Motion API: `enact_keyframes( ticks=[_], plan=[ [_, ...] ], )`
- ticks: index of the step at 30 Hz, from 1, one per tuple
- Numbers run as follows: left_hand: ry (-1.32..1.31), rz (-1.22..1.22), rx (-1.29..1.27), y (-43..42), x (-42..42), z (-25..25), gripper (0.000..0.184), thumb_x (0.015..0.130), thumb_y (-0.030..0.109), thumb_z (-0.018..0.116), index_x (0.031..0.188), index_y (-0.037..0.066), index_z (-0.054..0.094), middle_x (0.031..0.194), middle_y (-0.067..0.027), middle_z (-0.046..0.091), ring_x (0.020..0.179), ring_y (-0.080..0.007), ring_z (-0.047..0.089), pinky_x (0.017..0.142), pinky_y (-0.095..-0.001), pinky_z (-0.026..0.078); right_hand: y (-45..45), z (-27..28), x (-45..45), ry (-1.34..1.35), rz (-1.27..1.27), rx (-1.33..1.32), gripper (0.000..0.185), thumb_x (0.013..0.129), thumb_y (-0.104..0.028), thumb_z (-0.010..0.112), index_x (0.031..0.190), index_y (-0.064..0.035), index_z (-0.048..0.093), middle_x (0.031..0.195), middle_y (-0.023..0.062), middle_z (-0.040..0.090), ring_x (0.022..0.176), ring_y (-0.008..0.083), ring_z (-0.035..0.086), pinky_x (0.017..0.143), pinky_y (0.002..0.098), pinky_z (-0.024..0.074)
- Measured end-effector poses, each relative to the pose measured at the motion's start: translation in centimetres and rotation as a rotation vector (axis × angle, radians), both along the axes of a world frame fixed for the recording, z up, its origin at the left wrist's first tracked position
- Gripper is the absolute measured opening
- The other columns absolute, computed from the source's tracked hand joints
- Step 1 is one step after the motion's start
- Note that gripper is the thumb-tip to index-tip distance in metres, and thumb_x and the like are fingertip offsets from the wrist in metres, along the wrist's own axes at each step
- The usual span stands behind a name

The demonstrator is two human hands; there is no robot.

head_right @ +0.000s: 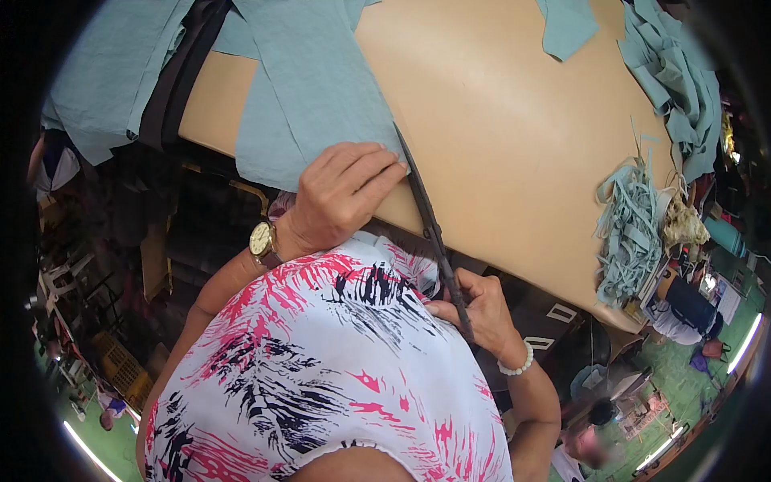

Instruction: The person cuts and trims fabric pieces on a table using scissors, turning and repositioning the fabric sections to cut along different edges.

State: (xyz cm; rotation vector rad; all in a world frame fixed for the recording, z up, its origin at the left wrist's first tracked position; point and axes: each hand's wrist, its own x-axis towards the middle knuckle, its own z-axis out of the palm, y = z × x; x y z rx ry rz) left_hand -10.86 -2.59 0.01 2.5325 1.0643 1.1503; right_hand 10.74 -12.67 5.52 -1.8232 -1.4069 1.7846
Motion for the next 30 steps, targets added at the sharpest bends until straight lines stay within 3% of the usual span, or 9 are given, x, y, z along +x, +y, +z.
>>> enact_keyframes(
  ticks=[8, 15, 30],
  plan=[
    [0.026, 0.028, -0.009, 0.1, -0.8, -0.4, 0.017, 0.068, 0.005, 0.059, 0.085, 0.002, 0.061, 0.095, -0.0089, 0.061, 0.093, -0.0238, 0.058, 0.079, -0.0375, 0.046, -0.2, 0.0, 0.5, 0.079, -0.07, -0.084, 0.04, 0.061, -0.032, 0.078, 0.061, -0.0029, 0.05, 0.049, -0.0034, 0.04, 0.049, 0.0046, 0.035, 0.044, 0.0206, 0.0267],
    [0.045, -0.008, -0.015, -0.1, -1.0, 0.0, 0.018, 0.067, 0.007, 0.061, 0.084, 0.002, 0.06, 0.096, -0.0092, 0.061, 0.091, -0.0239, 0.058, 0.078, -0.0377, 0.047, 1.3, 0.5, -0.2, 0.188, -0.126, -0.16, 0.039, 0.057, -0.031, 0.078, 0.064, -0.0033, 0.051, 0.058, -0.0038, 0.044, 0.056, 0.0051, 0.039, 0.049, 0.0197, 0.029],
    [0.032, -0.043, -0.03, -0.7, -1.4, 0.2, 0.021, 0.066, 0.008, 0.061, 0.086, 0.002, 0.06, 0.097, -0.0089, 0.061, 0.092, -0.0235, 0.058, 0.079, -0.0379, 0.047, 2.6, 0.0, -1.5, 0.162, -0.057, -0.059, 0.04, 0.058, -0.03, 0.079, 0.064, -0.0033, 0.05, 0.057, -0.0032, 0.044, 0.055, 0.006, 0.04, 0.049, 0.0204, 0.0298]
  ],
)
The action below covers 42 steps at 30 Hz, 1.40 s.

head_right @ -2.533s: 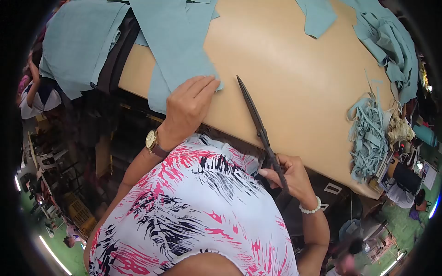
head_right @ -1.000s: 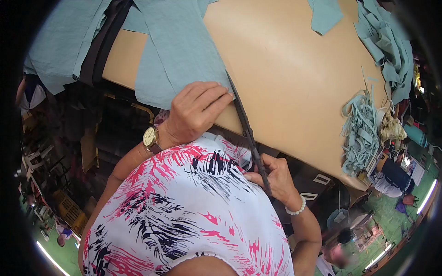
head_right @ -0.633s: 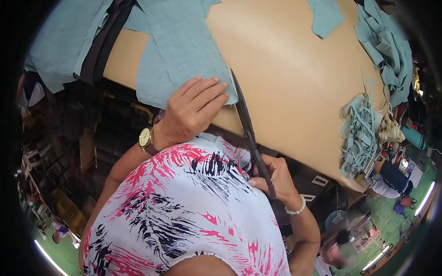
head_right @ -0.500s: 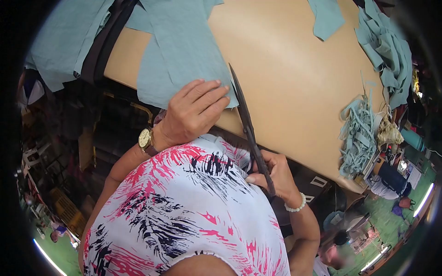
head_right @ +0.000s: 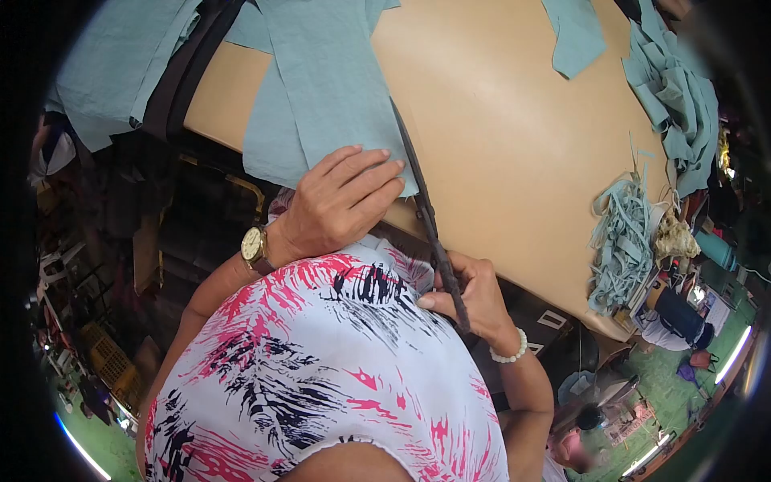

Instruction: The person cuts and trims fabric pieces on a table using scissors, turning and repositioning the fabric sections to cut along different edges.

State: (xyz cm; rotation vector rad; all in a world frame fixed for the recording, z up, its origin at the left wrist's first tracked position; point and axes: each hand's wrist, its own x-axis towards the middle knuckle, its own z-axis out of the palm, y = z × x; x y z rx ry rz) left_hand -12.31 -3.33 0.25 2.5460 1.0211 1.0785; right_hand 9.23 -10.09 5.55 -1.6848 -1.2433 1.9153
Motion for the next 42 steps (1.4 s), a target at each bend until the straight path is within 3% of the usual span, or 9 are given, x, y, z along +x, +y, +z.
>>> enact_keyframes(
  ticks=[30, 42],
  plan=[
    [-0.013, -0.022, 0.016, -0.2, -0.1, -0.2, 0.021, 0.067, 0.009, 0.059, 0.086, 0.002, 0.06, 0.098, -0.0095, 0.06, 0.09, -0.0225, 0.058, 0.079, -0.036, 0.046, -1.6, -0.4, 0.0, -0.119, -0.017, -0.012, 0.035, 0.067, -0.025, 0.076, 0.063, -0.0027, 0.05, 0.053, -0.0051, 0.04, 0.052, 0.0051, 0.035, 0.046, 0.0213, 0.0272],
    [-0.011, -0.05, 0.038, -0.2, -0.3, 0.2, 0.019, 0.066, 0.009, 0.059, 0.084, 0.002, 0.06, 0.096, -0.0095, 0.061, 0.09, -0.0219, 0.058, 0.077, -0.0355, 0.046, 0.4, -0.4, -0.1, 0.063, -0.026, -0.021, 0.041, 0.058, -0.032, 0.079, 0.065, -0.0036, 0.051, 0.057, -0.0042, 0.043, 0.054, 0.0053, 0.039, 0.049, 0.02, 0.0287]
  ],
)
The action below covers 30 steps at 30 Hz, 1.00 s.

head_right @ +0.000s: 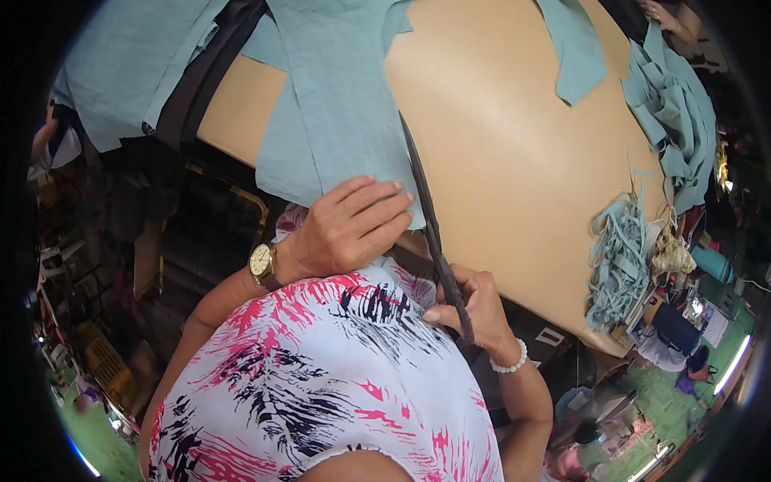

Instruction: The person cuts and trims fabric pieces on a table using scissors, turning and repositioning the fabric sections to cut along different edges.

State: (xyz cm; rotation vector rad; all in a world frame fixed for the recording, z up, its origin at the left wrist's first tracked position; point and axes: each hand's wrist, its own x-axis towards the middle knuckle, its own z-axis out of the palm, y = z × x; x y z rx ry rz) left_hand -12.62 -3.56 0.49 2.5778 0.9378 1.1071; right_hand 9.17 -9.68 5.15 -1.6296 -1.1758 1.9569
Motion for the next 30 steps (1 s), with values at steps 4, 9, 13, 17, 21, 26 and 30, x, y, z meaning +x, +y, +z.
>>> enact_keyframes(
  ticks=[4, 9, 13, 17, 21, 26, 30],
  plan=[
    [0.003, -0.017, -0.007, -0.3, -0.1, 0.3, 0.018, 0.066, 0.009, 0.059, 0.083, 0.003, 0.06, 0.095, -0.0091, 0.061, 0.09, -0.0213, 0.059, 0.077, -0.0356, 0.047, 0.8, 0.1, -0.4, -0.017, 0.035, 0.04, 0.041, 0.059, -0.031, 0.079, 0.066, -0.0033, 0.051, 0.057, -0.0038, 0.043, 0.054, 0.0051, 0.04, 0.048, 0.0196, 0.0293],
    [0.003, -0.034, -0.018, -0.6, -0.3, 0.5, 0.017, 0.067, 0.009, 0.059, 0.083, 0.004, 0.06, 0.095, -0.0088, 0.061, 0.09, -0.0209, 0.059, 0.077, -0.035, 0.047, 0.9, -0.2, -0.8, 0.003, 0.015, 0.058, 0.041, 0.059, -0.031, 0.079, 0.066, -0.003, 0.05, 0.056, -0.0037, 0.044, 0.053, 0.0047, 0.04, 0.047, 0.0195, 0.0294],
    [-0.008, -0.038, -0.019, -0.7, -0.2, 0.5, 0.017, 0.067, 0.009, 0.06, 0.082, 0.004, 0.06, 0.095, -0.0086, 0.061, 0.09, -0.0208, 0.059, 0.077, -0.0345, 0.047, 0.5, -0.1, -0.7, -0.039, 0.009, 0.024, 0.04, 0.06, -0.03, 0.079, 0.065, -0.0032, 0.05, 0.054, -0.004, 0.044, 0.052, 0.0046, 0.04, 0.046, 0.0195, 0.0292],
    [-0.019, -0.047, -0.027, -0.7, -0.2, 0.3, 0.017, 0.066, 0.009, 0.06, 0.082, 0.004, 0.06, 0.095, -0.0084, 0.061, 0.09, -0.0207, 0.059, 0.077, -0.0345, 0.047, 0.2, 0.1, -0.9, -0.07, 0.011, 0.03, 0.036, 0.063, -0.027, 0.078, 0.065, -0.0032, 0.05, 0.053, -0.0043, 0.043, 0.052, 0.0043, 0.039, 0.046, 0.0199, 0.0291],
    [-0.021, -0.054, -0.03, -0.8, -0.1, 0.2, 0.017, 0.066, 0.009, 0.06, 0.082, 0.004, 0.06, 0.095, -0.0084, 0.061, 0.09, -0.0208, 0.059, 0.077, -0.0344, 0.047, 0.0, 0.0, -0.7, -0.086, 0.024, 0.042, 0.033, 0.065, -0.024, 0.076, 0.065, -0.003, 0.051, 0.053, -0.0043, 0.044, 0.052, 0.0042, 0.039, 0.046, 0.0201, 0.0294],
    [-0.008, -0.059, -0.024, -0.9, -0.1, 0.0, 0.019, 0.065, 0.009, 0.06, 0.083, 0.004, 0.06, 0.095, -0.0082, 0.061, 0.09, -0.0208, 0.059, 0.077, -0.0342, 0.047, 0.0, 0.2, -0.9, -0.093, 0.012, 0.021, 0.032, 0.065, -0.024, 0.076, 0.064, -0.0028, 0.052, 0.054, -0.0044, 0.045, 0.052, 0.0045, 0.039, 0.047, 0.0202, 0.0297],
    [-0.008, -0.058, -0.02, -0.8, -0.2, 0.0, 0.019, 0.065, 0.009, 0.06, 0.083, 0.004, 0.06, 0.095, -0.0081, 0.061, 0.09, -0.0208, 0.059, 0.077, -0.034, 0.047, 0.0, 0.1, -0.9, -0.103, 0.01, 0.014, 0.032, 0.066, -0.023, 0.076, 0.064, -0.003, 0.052, 0.054, -0.0044, 0.045, 0.052, 0.0046, 0.039, 0.047, 0.0205, 0.0299]
  ],
)
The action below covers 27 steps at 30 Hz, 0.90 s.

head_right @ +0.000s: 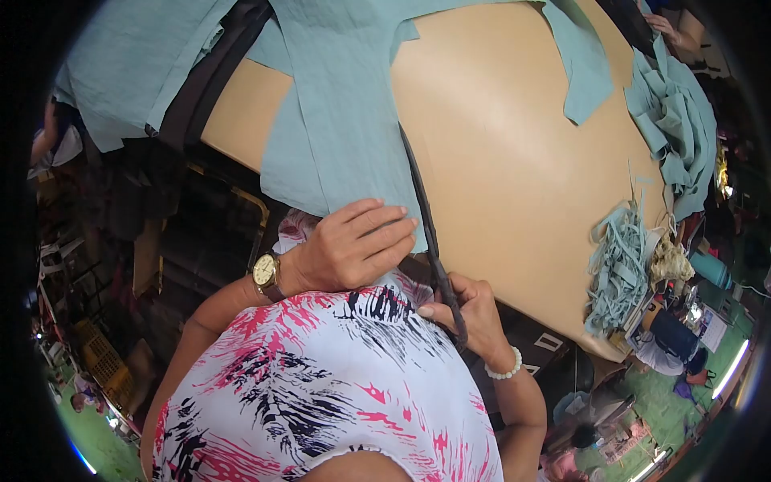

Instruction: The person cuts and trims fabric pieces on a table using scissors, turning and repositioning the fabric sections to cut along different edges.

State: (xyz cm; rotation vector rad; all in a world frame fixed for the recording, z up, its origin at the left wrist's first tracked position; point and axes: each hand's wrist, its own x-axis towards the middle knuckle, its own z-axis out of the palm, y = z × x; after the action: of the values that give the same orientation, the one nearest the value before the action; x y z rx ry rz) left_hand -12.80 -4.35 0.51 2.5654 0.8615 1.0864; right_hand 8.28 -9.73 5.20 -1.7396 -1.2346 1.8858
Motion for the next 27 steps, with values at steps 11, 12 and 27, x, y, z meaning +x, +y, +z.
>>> enact_keyframes(
  ticks=[11, 12, 27],
  plan=[
    [-0.011, 0.006, -0.008, -0.1, 0.0, -0.2, 0.018, 0.065, 0.009, 0.06, 0.082, 0.004, 0.061, 0.094, -0.0078, 0.061, 0.089, -0.0205, 0.059, 0.077, -0.0339, 0.048, 0.2, 0.3, 0.0, -0.021, -0.002, -0.005, 0.033, 0.067, -0.023, 0.076, 0.062, -0.0038, 0.05, 0.051, -0.0053, 0.043, 0.048, 0.004, 0.036, 0.043, 0.0203, 0.0263],
    [-0.009, 0.007, -0.007, -0.1, 0.0, -0.2, 0.017, 0.065, 0.009, 0.06, 0.082, 0.004, 0.061, 0.094, -0.0078, 0.061, 0.089, -0.0205, 0.059, 0.077, -0.0338, 0.048, 0.3, 0.5, -0.1, -0.035, -0.005, -0.024, 0.032, 0.067, -0.022, 0.076, 0.062, -0.0038, 0.05, 0.052, -0.0052, 0.043, 0.047, 0.0041, 0.036, 0.043, 0.0203, 0.0263],
    [-0.064, -0.056, -0.003, -0.6, -0.3, -0.1, 0.017, 0.066, 0.01, 0.058, 0.081, 0.002, 0.06, 0.092, -0.0093, 0.061, 0.088, -0.0215, 0.058, 0.075, -0.0335, 0.048, 2.8, 1.1, -0.5, 0.127, -0.011, -0.05, 0.038, 0.061, -0.027, 0.079, 0.067, -0.0017, 0.051, 0.057, 0.0, 0.05, 0.049, 0.0067, 0.05, 0.044, 0.0195, 0.0386]
  ],
)
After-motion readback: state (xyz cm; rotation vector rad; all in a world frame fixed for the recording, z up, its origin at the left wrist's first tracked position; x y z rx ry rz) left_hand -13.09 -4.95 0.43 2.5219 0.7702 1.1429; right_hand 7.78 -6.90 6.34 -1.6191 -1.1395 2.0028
